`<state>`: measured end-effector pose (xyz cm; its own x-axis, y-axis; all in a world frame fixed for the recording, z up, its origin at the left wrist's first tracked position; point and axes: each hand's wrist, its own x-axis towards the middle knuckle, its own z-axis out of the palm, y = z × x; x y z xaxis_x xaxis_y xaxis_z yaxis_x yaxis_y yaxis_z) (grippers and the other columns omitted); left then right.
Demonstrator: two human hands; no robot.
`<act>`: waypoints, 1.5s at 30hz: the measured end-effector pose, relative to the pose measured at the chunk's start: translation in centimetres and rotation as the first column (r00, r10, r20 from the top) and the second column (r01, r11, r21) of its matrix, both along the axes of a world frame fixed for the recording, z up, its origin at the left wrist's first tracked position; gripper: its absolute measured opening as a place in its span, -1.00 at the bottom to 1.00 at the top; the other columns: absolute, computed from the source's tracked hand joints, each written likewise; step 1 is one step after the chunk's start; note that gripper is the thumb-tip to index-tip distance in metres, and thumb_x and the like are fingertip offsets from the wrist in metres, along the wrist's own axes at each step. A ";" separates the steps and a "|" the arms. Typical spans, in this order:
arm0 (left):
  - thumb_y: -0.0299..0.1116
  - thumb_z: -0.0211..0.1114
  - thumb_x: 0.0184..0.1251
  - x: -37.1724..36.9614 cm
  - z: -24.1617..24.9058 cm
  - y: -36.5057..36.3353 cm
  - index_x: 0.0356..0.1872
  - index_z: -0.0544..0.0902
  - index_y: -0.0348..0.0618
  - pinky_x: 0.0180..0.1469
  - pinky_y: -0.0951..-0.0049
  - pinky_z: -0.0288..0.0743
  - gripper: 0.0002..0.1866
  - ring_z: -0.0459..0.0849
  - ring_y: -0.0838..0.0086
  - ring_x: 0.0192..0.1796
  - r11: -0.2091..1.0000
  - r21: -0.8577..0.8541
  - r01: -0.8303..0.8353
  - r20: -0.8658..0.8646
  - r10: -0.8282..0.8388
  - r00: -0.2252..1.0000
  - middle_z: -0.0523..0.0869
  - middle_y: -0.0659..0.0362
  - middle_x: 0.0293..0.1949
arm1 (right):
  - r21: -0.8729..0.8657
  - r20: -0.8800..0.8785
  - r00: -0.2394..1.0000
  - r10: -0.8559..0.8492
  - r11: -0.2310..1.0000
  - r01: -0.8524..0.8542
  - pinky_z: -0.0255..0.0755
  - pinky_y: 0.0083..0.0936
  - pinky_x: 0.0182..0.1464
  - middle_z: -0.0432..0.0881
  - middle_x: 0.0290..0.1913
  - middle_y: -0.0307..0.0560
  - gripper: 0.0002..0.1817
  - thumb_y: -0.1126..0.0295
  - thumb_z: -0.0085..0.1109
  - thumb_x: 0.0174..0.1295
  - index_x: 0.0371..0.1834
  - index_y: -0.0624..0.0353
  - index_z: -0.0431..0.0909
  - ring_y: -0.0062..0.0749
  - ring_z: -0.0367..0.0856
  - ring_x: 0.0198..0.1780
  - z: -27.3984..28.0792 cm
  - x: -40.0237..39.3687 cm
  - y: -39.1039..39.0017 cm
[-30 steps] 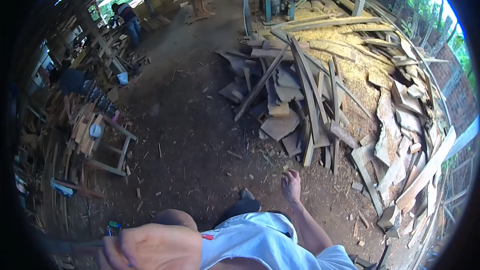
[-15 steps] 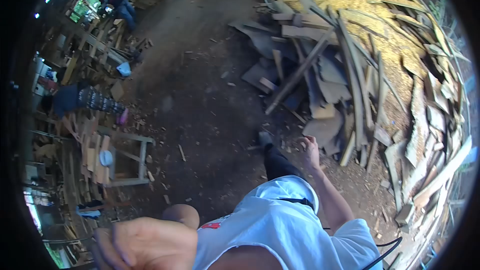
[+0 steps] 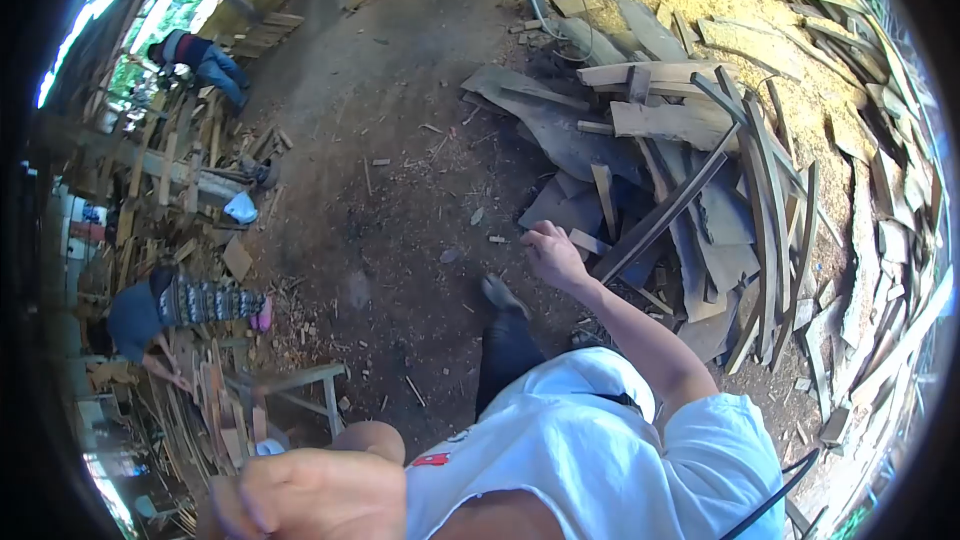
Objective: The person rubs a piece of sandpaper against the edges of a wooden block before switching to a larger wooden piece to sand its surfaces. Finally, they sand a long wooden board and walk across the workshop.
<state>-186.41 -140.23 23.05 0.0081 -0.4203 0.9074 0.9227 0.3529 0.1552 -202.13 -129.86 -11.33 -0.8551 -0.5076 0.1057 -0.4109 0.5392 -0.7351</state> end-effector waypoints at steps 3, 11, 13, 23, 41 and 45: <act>-0.26 0.36 0.21 -6.4 0.6 -7.1 0.08 0.55 0.05 0.09 0.50 0.37 -0.60 0.45 0.53 0.05 0.967 -0.075 0.245 0.070 -0.240 0.968 0.49 0.44 0.04 | 0.027 0.019 1.000 -0.014 1.000 0.013 0.42 -0.23 0.19 0.58 -0.03 0.04 -0.76 0.43 0.08 0.19 -0.11 0.11 0.66 0.00 0.54 0.06 -1.7 -5.2 -4.9; -0.23 0.31 0.25 -24.3 1.9 -22.9 0.03 0.57 0.09 0.08 0.49 0.34 -0.68 0.43 0.52 0.07 0.856 0.097 0.508 0.109 -0.516 0.850 0.49 0.46 0.05 | 0.373 0.231 0.958 -0.170 0.925 0.074 0.44 -0.15 0.12 0.59 -0.06 0.09 -0.80 0.38 0.08 0.23 -0.16 0.14 0.63 0.09 0.54 0.03 -6.6 -14.2 -10.5; -0.24 0.35 0.23 -28.5 1.1 -26.8 0.02 0.57 0.10 0.07 0.51 0.34 -0.67 0.43 0.53 0.06 0.828 0.076 0.556 0.093 -0.561 0.822 0.48 0.47 0.05 | 0.403 0.191 0.964 -0.185 0.910 0.095 0.46 -0.12 0.09 0.60 -0.07 0.13 -0.82 0.39 0.07 0.23 -0.19 0.14 0.63 0.13 0.55 0.02 -6.9 -16.5 -11.4; -0.33 0.36 0.24 -54.1 -0.4 -38.7 0.00 0.58 0.09 0.03 0.54 0.37 -0.70 0.44 0.54 0.03 0.905 -0.031 0.425 0.052 -0.423 0.905 0.50 0.46 0.04 | 0.446 0.265 0.865 -0.427 0.849 0.282 0.47 -0.12 0.09 0.61 -0.09 0.15 -0.78 0.35 0.03 0.23 -0.19 0.10 0.66 0.11 0.59 -0.01 -11.6 -37.4 -21.3; -0.54 0.33 0.24 -92.6 0.8 -64.2 -0.20 0.57 0.04 -0.09 0.57 0.44 -0.79 0.50 0.62 -0.05 0.870 0.220 0.441 -0.089 -0.432 0.897 0.50 0.45 -0.17 | 0.483 0.038 0.993 -0.114 0.872 0.082 0.54 -0.11 0.00 0.62 -0.08 0.11 -0.71 0.37 0.02 0.20 -0.03 0.12 0.56 0.07 0.62 -0.03 -14.7 -91.4 -53.3; -0.43 0.31 0.31 -102.6 2.6 -69.4 -0.25 0.59 0.01 -0.16 0.53 0.46 -0.92 0.50 0.63 -0.08 0.885 0.161 0.437 0.058 -0.450 0.891 0.53 0.45 -0.19 | 0.585 0.225 0.972 -0.071 0.807 -0.076 0.56 -0.06 0.01 0.69 -0.14 0.25 -0.70 0.30 0.00 0.21 -0.27 0.26 0.69 0.10 0.69 -0.07 -14.1 -91.9 -52.7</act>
<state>-289.01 -209.64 25.62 -0.2884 -0.4827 0.8270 0.9571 -0.1212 0.2630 -294.04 -182.53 -25.42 -0.8158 -0.4106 -0.4073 -0.2759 0.8953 -0.3498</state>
